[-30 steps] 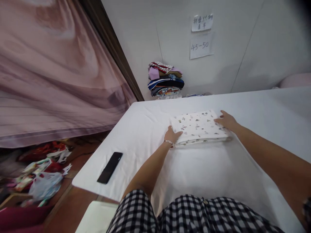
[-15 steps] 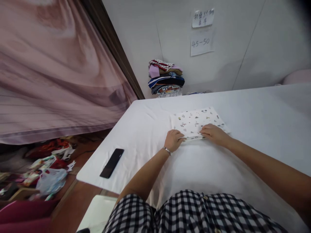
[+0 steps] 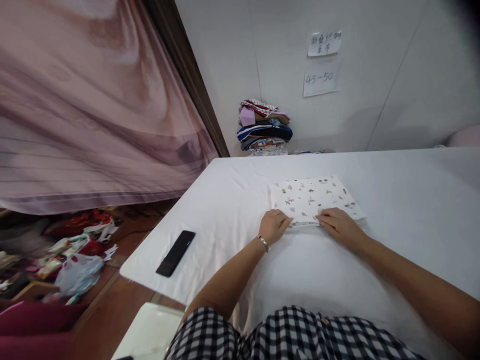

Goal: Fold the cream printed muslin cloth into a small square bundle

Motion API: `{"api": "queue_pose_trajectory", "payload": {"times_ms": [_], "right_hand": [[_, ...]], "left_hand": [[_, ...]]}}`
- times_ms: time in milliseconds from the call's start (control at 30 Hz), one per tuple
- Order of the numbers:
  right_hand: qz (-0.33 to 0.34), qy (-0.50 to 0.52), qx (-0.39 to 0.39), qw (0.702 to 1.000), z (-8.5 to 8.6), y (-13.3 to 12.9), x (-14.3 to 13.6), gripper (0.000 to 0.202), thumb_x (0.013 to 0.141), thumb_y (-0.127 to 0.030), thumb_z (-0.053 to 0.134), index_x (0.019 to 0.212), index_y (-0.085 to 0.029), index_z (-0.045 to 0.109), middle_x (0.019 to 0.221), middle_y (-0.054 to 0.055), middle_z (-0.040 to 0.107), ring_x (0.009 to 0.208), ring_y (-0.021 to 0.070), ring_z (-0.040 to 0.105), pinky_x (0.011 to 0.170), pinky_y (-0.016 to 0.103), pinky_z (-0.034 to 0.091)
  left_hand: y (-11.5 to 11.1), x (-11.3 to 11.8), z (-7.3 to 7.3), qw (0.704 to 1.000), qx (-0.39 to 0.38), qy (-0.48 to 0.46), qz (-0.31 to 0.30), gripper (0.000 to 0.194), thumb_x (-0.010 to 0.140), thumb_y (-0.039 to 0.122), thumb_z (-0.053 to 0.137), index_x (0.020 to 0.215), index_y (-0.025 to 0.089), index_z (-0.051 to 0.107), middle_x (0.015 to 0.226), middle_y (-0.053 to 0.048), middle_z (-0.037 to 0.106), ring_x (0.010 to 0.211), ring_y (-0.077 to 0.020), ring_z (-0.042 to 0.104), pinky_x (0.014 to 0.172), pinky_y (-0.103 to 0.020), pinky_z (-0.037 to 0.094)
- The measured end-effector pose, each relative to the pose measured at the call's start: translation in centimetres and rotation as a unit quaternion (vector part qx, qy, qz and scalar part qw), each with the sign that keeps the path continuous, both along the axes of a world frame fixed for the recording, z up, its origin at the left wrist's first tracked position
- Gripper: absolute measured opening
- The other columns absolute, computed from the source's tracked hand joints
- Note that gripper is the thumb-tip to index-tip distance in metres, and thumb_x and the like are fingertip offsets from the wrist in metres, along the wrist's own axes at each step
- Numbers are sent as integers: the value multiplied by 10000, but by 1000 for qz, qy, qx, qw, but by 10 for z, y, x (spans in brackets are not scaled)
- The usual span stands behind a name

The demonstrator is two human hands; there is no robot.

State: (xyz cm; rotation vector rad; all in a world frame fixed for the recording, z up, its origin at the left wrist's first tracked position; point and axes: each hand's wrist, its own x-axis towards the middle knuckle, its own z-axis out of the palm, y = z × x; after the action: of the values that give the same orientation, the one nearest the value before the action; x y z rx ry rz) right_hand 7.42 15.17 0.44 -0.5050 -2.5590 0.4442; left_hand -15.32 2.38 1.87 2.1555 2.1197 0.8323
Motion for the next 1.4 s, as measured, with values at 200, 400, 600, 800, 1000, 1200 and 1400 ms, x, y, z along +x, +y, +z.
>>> {"api": "queue_pose_trajectory", "payload": {"times_ms": [200, 400, 600, 800, 1000, 1200, 1400], "right_hand": [[-23, -3, -48, 999, -8, -2, 6, 329, 893, -416, 400, 1008, -295, 684, 1060, 63, 640, 1013, 268, 573, 874, 456, 471], [-93, -27, -149, 984, 9, 21, -9, 339, 870, -471, 400, 842, -297, 690, 1069, 28, 655, 1005, 256, 596, 840, 405, 517], [-129, -51, -14, 990, 16, 68, -54, 451, 881, -451, 361, 1232, -240, 550, 1442, 68, 381, 1344, 283, 291, 1051, 463, 329], [-243, -230, 5, 942, -18, 97, -50, 587, 869, -536, 309, 1364, -235, 404, 1502, 93, 268, 1371, 318, 212, 1065, 573, 206], [-240, -229, 17, 943, -26, 101, -48, 585, 864, -558, 282, 1360, -270, 400, 1506, 66, 265, 1372, 306, 214, 1071, 561, 199], [-238, -235, 24, 942, -25, 101, -48, 596, 867, -548, 282, 1370, -246, 388, 1503, 83, 267, 1372, 306, 215, 1065, 560, 206], [-238, -225, 13, 945, -23, 98, -50, 583, 872, -557, 272, 1362, -268, 401, 1503, 69, 271, 1373, 300, 217, 1071, 553, 203]], "left_hand": [[26, 16, 0, 998, -44, 34, 35, 463, 879, 503, 435, 1258, 249, 514, 1382, -68, 457, 1311, -257, 338, 1079, -477, 275], [26, 23, -21, 992, -104, 63, 40, 586, 896, 582, 253, 1350, 247, 415, 1469, -62, 342, 1368, -267, 239, 1125, -522, 147], [22, 24, -17, 990, -95, 86, 50, 580, 900, 582, 238, 1353, 260, 405, 1462, -47, 356, 1370, -250, 237, 1126, -516, 153], [17, 27, -19, 991, -85, 94, 38, 561, 905, 566, 250, 1352, 261, 396, 1464, -37, 353, 1361, -236, 254, 1136, -498, 150], [25, 23, -4, 987, -159, 26, 25, 565, 880, 623, 239, 1280, 302, 476, 1460, -13, 360, 1363, -244, 251, 1123, -503, 167], [74, 3, 14, 982, -146, -29, 119, 684, 844, 662, 257, 1373, 245, 379, 1526, -48, 206, 1407, -268, 113, 1134, -514, 80], [94, -15, -13, 962, -217, -52, 154, 701, 841, 611, 293, 1432, 237, 251, 1552, -21, 37, 1419, -233, -8, 1122, -531, 98]]}}
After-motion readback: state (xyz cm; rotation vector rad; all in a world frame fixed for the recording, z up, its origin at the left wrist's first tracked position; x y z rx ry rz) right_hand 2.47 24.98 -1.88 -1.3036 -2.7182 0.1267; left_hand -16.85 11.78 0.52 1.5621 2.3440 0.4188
